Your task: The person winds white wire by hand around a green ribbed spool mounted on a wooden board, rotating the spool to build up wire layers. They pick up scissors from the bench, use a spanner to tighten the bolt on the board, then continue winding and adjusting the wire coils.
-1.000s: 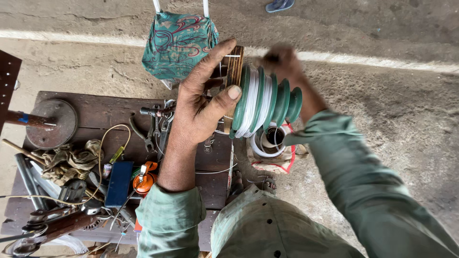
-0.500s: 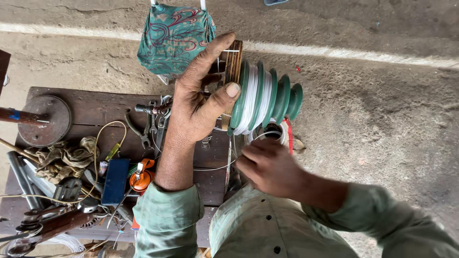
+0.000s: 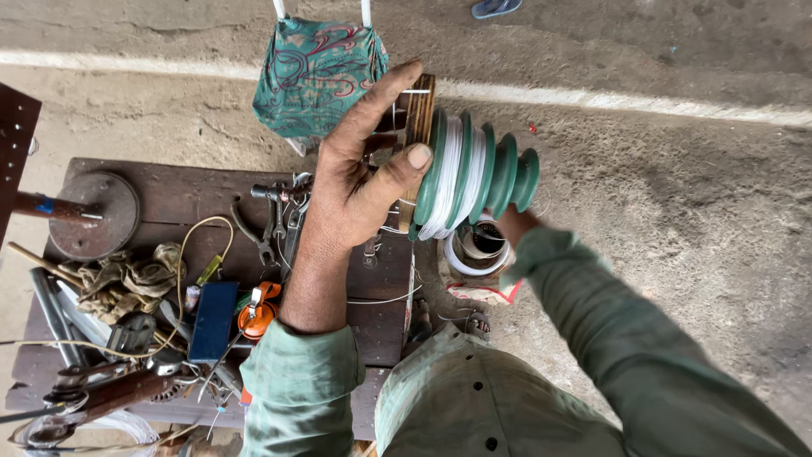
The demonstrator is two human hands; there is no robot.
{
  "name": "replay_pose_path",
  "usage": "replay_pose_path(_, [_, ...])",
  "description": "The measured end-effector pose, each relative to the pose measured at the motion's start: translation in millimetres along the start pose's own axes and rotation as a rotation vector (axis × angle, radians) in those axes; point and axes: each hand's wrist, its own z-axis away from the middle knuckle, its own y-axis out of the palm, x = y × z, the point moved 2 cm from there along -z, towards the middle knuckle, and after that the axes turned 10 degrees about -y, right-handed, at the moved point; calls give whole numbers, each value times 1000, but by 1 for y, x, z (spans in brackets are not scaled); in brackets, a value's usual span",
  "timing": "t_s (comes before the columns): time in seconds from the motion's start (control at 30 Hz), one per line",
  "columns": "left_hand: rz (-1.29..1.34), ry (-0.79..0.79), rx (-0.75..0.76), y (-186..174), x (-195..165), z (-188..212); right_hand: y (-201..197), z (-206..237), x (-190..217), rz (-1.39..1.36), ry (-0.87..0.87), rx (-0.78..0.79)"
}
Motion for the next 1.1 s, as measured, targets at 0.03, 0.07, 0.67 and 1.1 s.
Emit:
replay_pose_path(0.03, [2, -6, 2, 0, 1, 0, 16, 22, -5, -2, 83, 32])
replay_pose_path(0.07, [2, -12, 2, -1, 2, 0, 29, 45, -8, 15, 156, 73])
replay_pose_path(0.67, [43, -42, -7, 2, -3, -1, -141, 23, 226, 542, -1068, -101])
replay_pose_path(1.1, [27, 7, 11, -1, 2, 1, 60, 111, 15, 214, 261, 343])
